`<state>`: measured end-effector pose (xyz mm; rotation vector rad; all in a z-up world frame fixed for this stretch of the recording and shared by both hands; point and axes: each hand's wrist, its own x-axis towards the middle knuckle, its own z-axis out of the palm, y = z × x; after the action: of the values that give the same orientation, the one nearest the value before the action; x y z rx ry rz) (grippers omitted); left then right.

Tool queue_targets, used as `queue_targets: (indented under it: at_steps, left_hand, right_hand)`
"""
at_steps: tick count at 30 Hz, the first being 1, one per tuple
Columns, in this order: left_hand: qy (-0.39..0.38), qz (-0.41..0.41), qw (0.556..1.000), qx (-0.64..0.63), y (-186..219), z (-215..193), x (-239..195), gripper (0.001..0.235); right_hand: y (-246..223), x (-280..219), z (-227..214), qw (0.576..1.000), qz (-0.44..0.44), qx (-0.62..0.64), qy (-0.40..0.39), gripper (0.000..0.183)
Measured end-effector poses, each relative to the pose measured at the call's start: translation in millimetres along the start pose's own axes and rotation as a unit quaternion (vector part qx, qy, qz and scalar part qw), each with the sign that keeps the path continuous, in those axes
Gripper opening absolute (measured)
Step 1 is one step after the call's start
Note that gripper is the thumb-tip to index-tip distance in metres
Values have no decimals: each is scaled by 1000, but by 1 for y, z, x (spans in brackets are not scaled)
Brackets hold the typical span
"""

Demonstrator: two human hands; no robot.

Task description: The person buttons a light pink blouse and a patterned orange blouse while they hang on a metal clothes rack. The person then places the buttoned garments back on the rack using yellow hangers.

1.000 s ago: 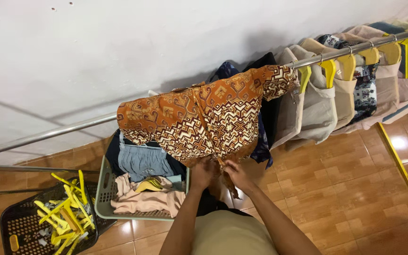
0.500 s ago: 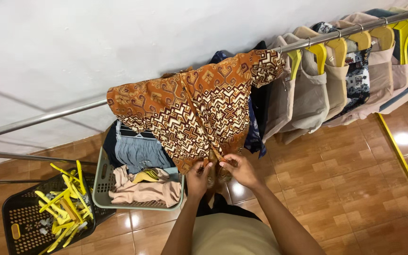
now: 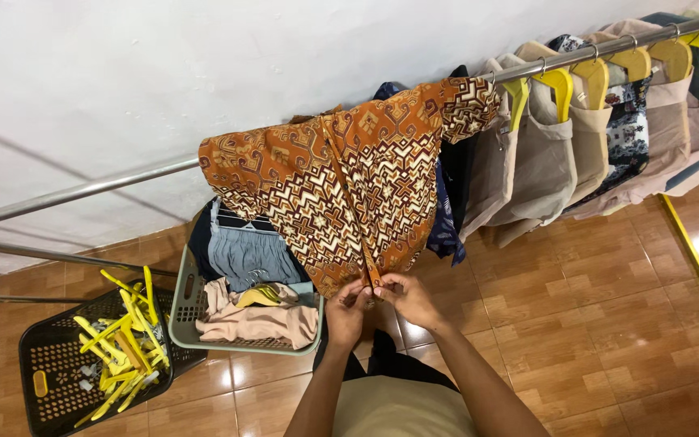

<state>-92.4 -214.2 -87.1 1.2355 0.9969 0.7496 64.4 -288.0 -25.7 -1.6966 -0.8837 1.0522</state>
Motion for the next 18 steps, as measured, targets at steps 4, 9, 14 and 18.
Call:
queue_targets:
  at_steps: [4,9,14,18]
  left_hand:
    - [20,15,1000,9,10,-2,-3,22]
    - [-5,-28,998,57,32,-5,-7,19]
    - [-24,-21,995,91,48,-5,-6,20]
    - [-38,-4,992,121,52,-7,-3,19]
  right_hand:
    - [4,-5,11,998,55,-23,24,19]
    - [3,-9,16,995,78,-20,52,21]
    - [-3,-10,18,997,52,-7,61,21]
    - [-8,-11,18,995,58,-40,66,21]
